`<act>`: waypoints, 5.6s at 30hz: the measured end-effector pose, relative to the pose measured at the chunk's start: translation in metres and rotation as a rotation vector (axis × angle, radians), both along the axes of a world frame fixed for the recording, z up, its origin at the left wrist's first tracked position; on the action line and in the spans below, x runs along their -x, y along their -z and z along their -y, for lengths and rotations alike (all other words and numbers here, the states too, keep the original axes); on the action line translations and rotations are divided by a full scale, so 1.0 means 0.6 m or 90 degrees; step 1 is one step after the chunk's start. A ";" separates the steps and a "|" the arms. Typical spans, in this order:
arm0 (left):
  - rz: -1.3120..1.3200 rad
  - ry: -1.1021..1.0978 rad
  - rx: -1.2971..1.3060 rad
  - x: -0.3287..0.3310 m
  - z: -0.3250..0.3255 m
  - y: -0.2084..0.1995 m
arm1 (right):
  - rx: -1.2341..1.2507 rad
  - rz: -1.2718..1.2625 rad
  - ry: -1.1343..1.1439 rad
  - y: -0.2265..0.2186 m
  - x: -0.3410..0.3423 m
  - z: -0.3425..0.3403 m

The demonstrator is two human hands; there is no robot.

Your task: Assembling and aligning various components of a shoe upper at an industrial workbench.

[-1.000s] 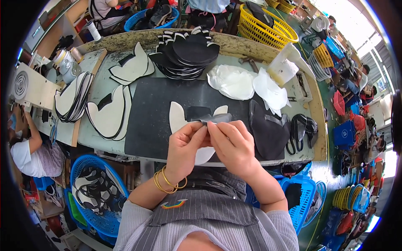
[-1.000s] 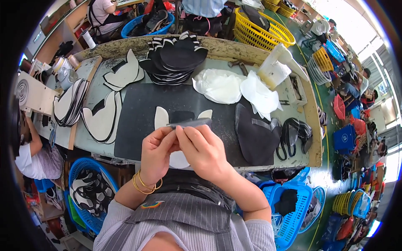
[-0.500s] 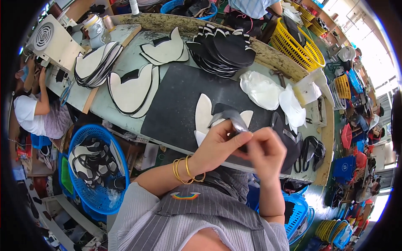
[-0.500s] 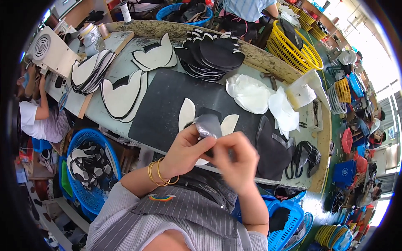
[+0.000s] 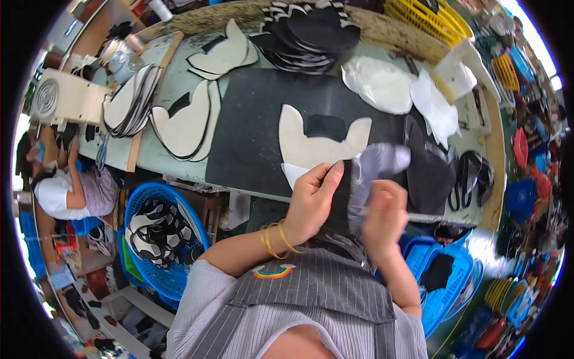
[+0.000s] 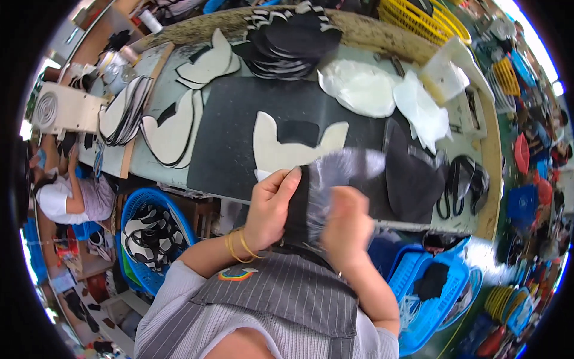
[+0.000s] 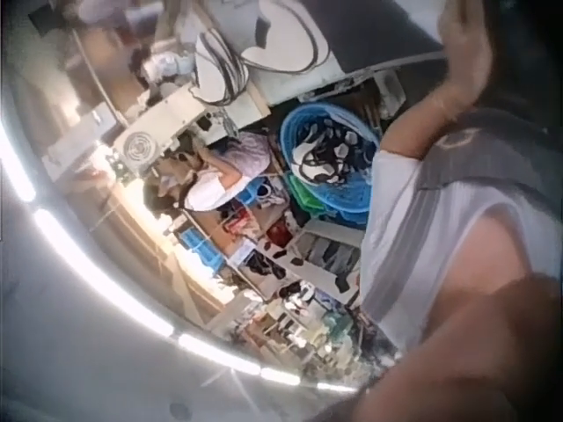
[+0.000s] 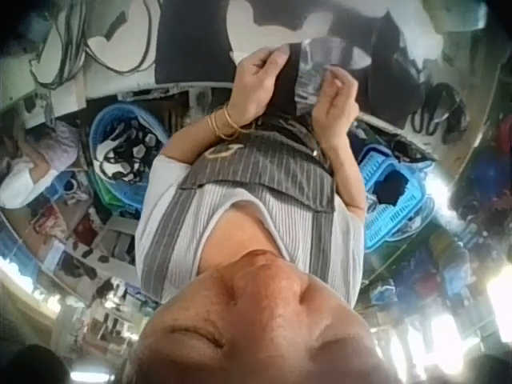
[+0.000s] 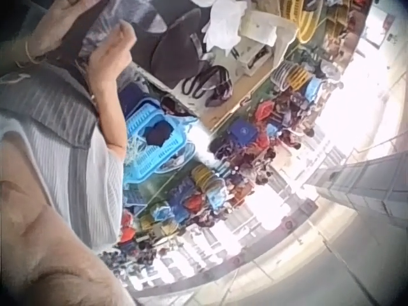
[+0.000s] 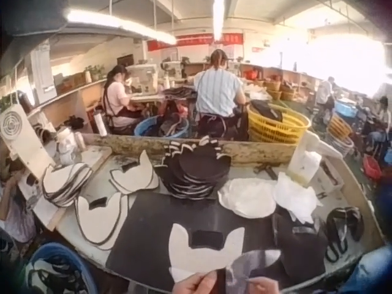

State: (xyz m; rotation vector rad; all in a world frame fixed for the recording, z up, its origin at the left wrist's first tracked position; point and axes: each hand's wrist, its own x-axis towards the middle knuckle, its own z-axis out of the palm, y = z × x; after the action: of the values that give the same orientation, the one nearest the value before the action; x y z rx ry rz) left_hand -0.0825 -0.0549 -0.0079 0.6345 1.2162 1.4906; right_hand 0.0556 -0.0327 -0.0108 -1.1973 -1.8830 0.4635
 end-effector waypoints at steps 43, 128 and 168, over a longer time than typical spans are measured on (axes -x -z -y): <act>-0.463 -0.028 0.000 0.182 -0.074 0.130 | 0.446 -0.126 -0.065 0.104 0.042 -0.103; -0.819 0.345 -0.188 0.265 -0.095 0.124 | -0.118 0.465 -0.615 0.095 0.155 -0.134; -0.817 0.035 -0.046 0.249 -0.083 0.123 | 0.101 0.171 -0.524 0.074 0.211 -0.207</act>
State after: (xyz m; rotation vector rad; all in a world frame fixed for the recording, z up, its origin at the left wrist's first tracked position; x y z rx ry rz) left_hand -0.2321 -0.0048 -0.0818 1.7974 2.0278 1.0019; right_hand -0.0708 0.0917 -0.0552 -0.5374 -2.5832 0.9347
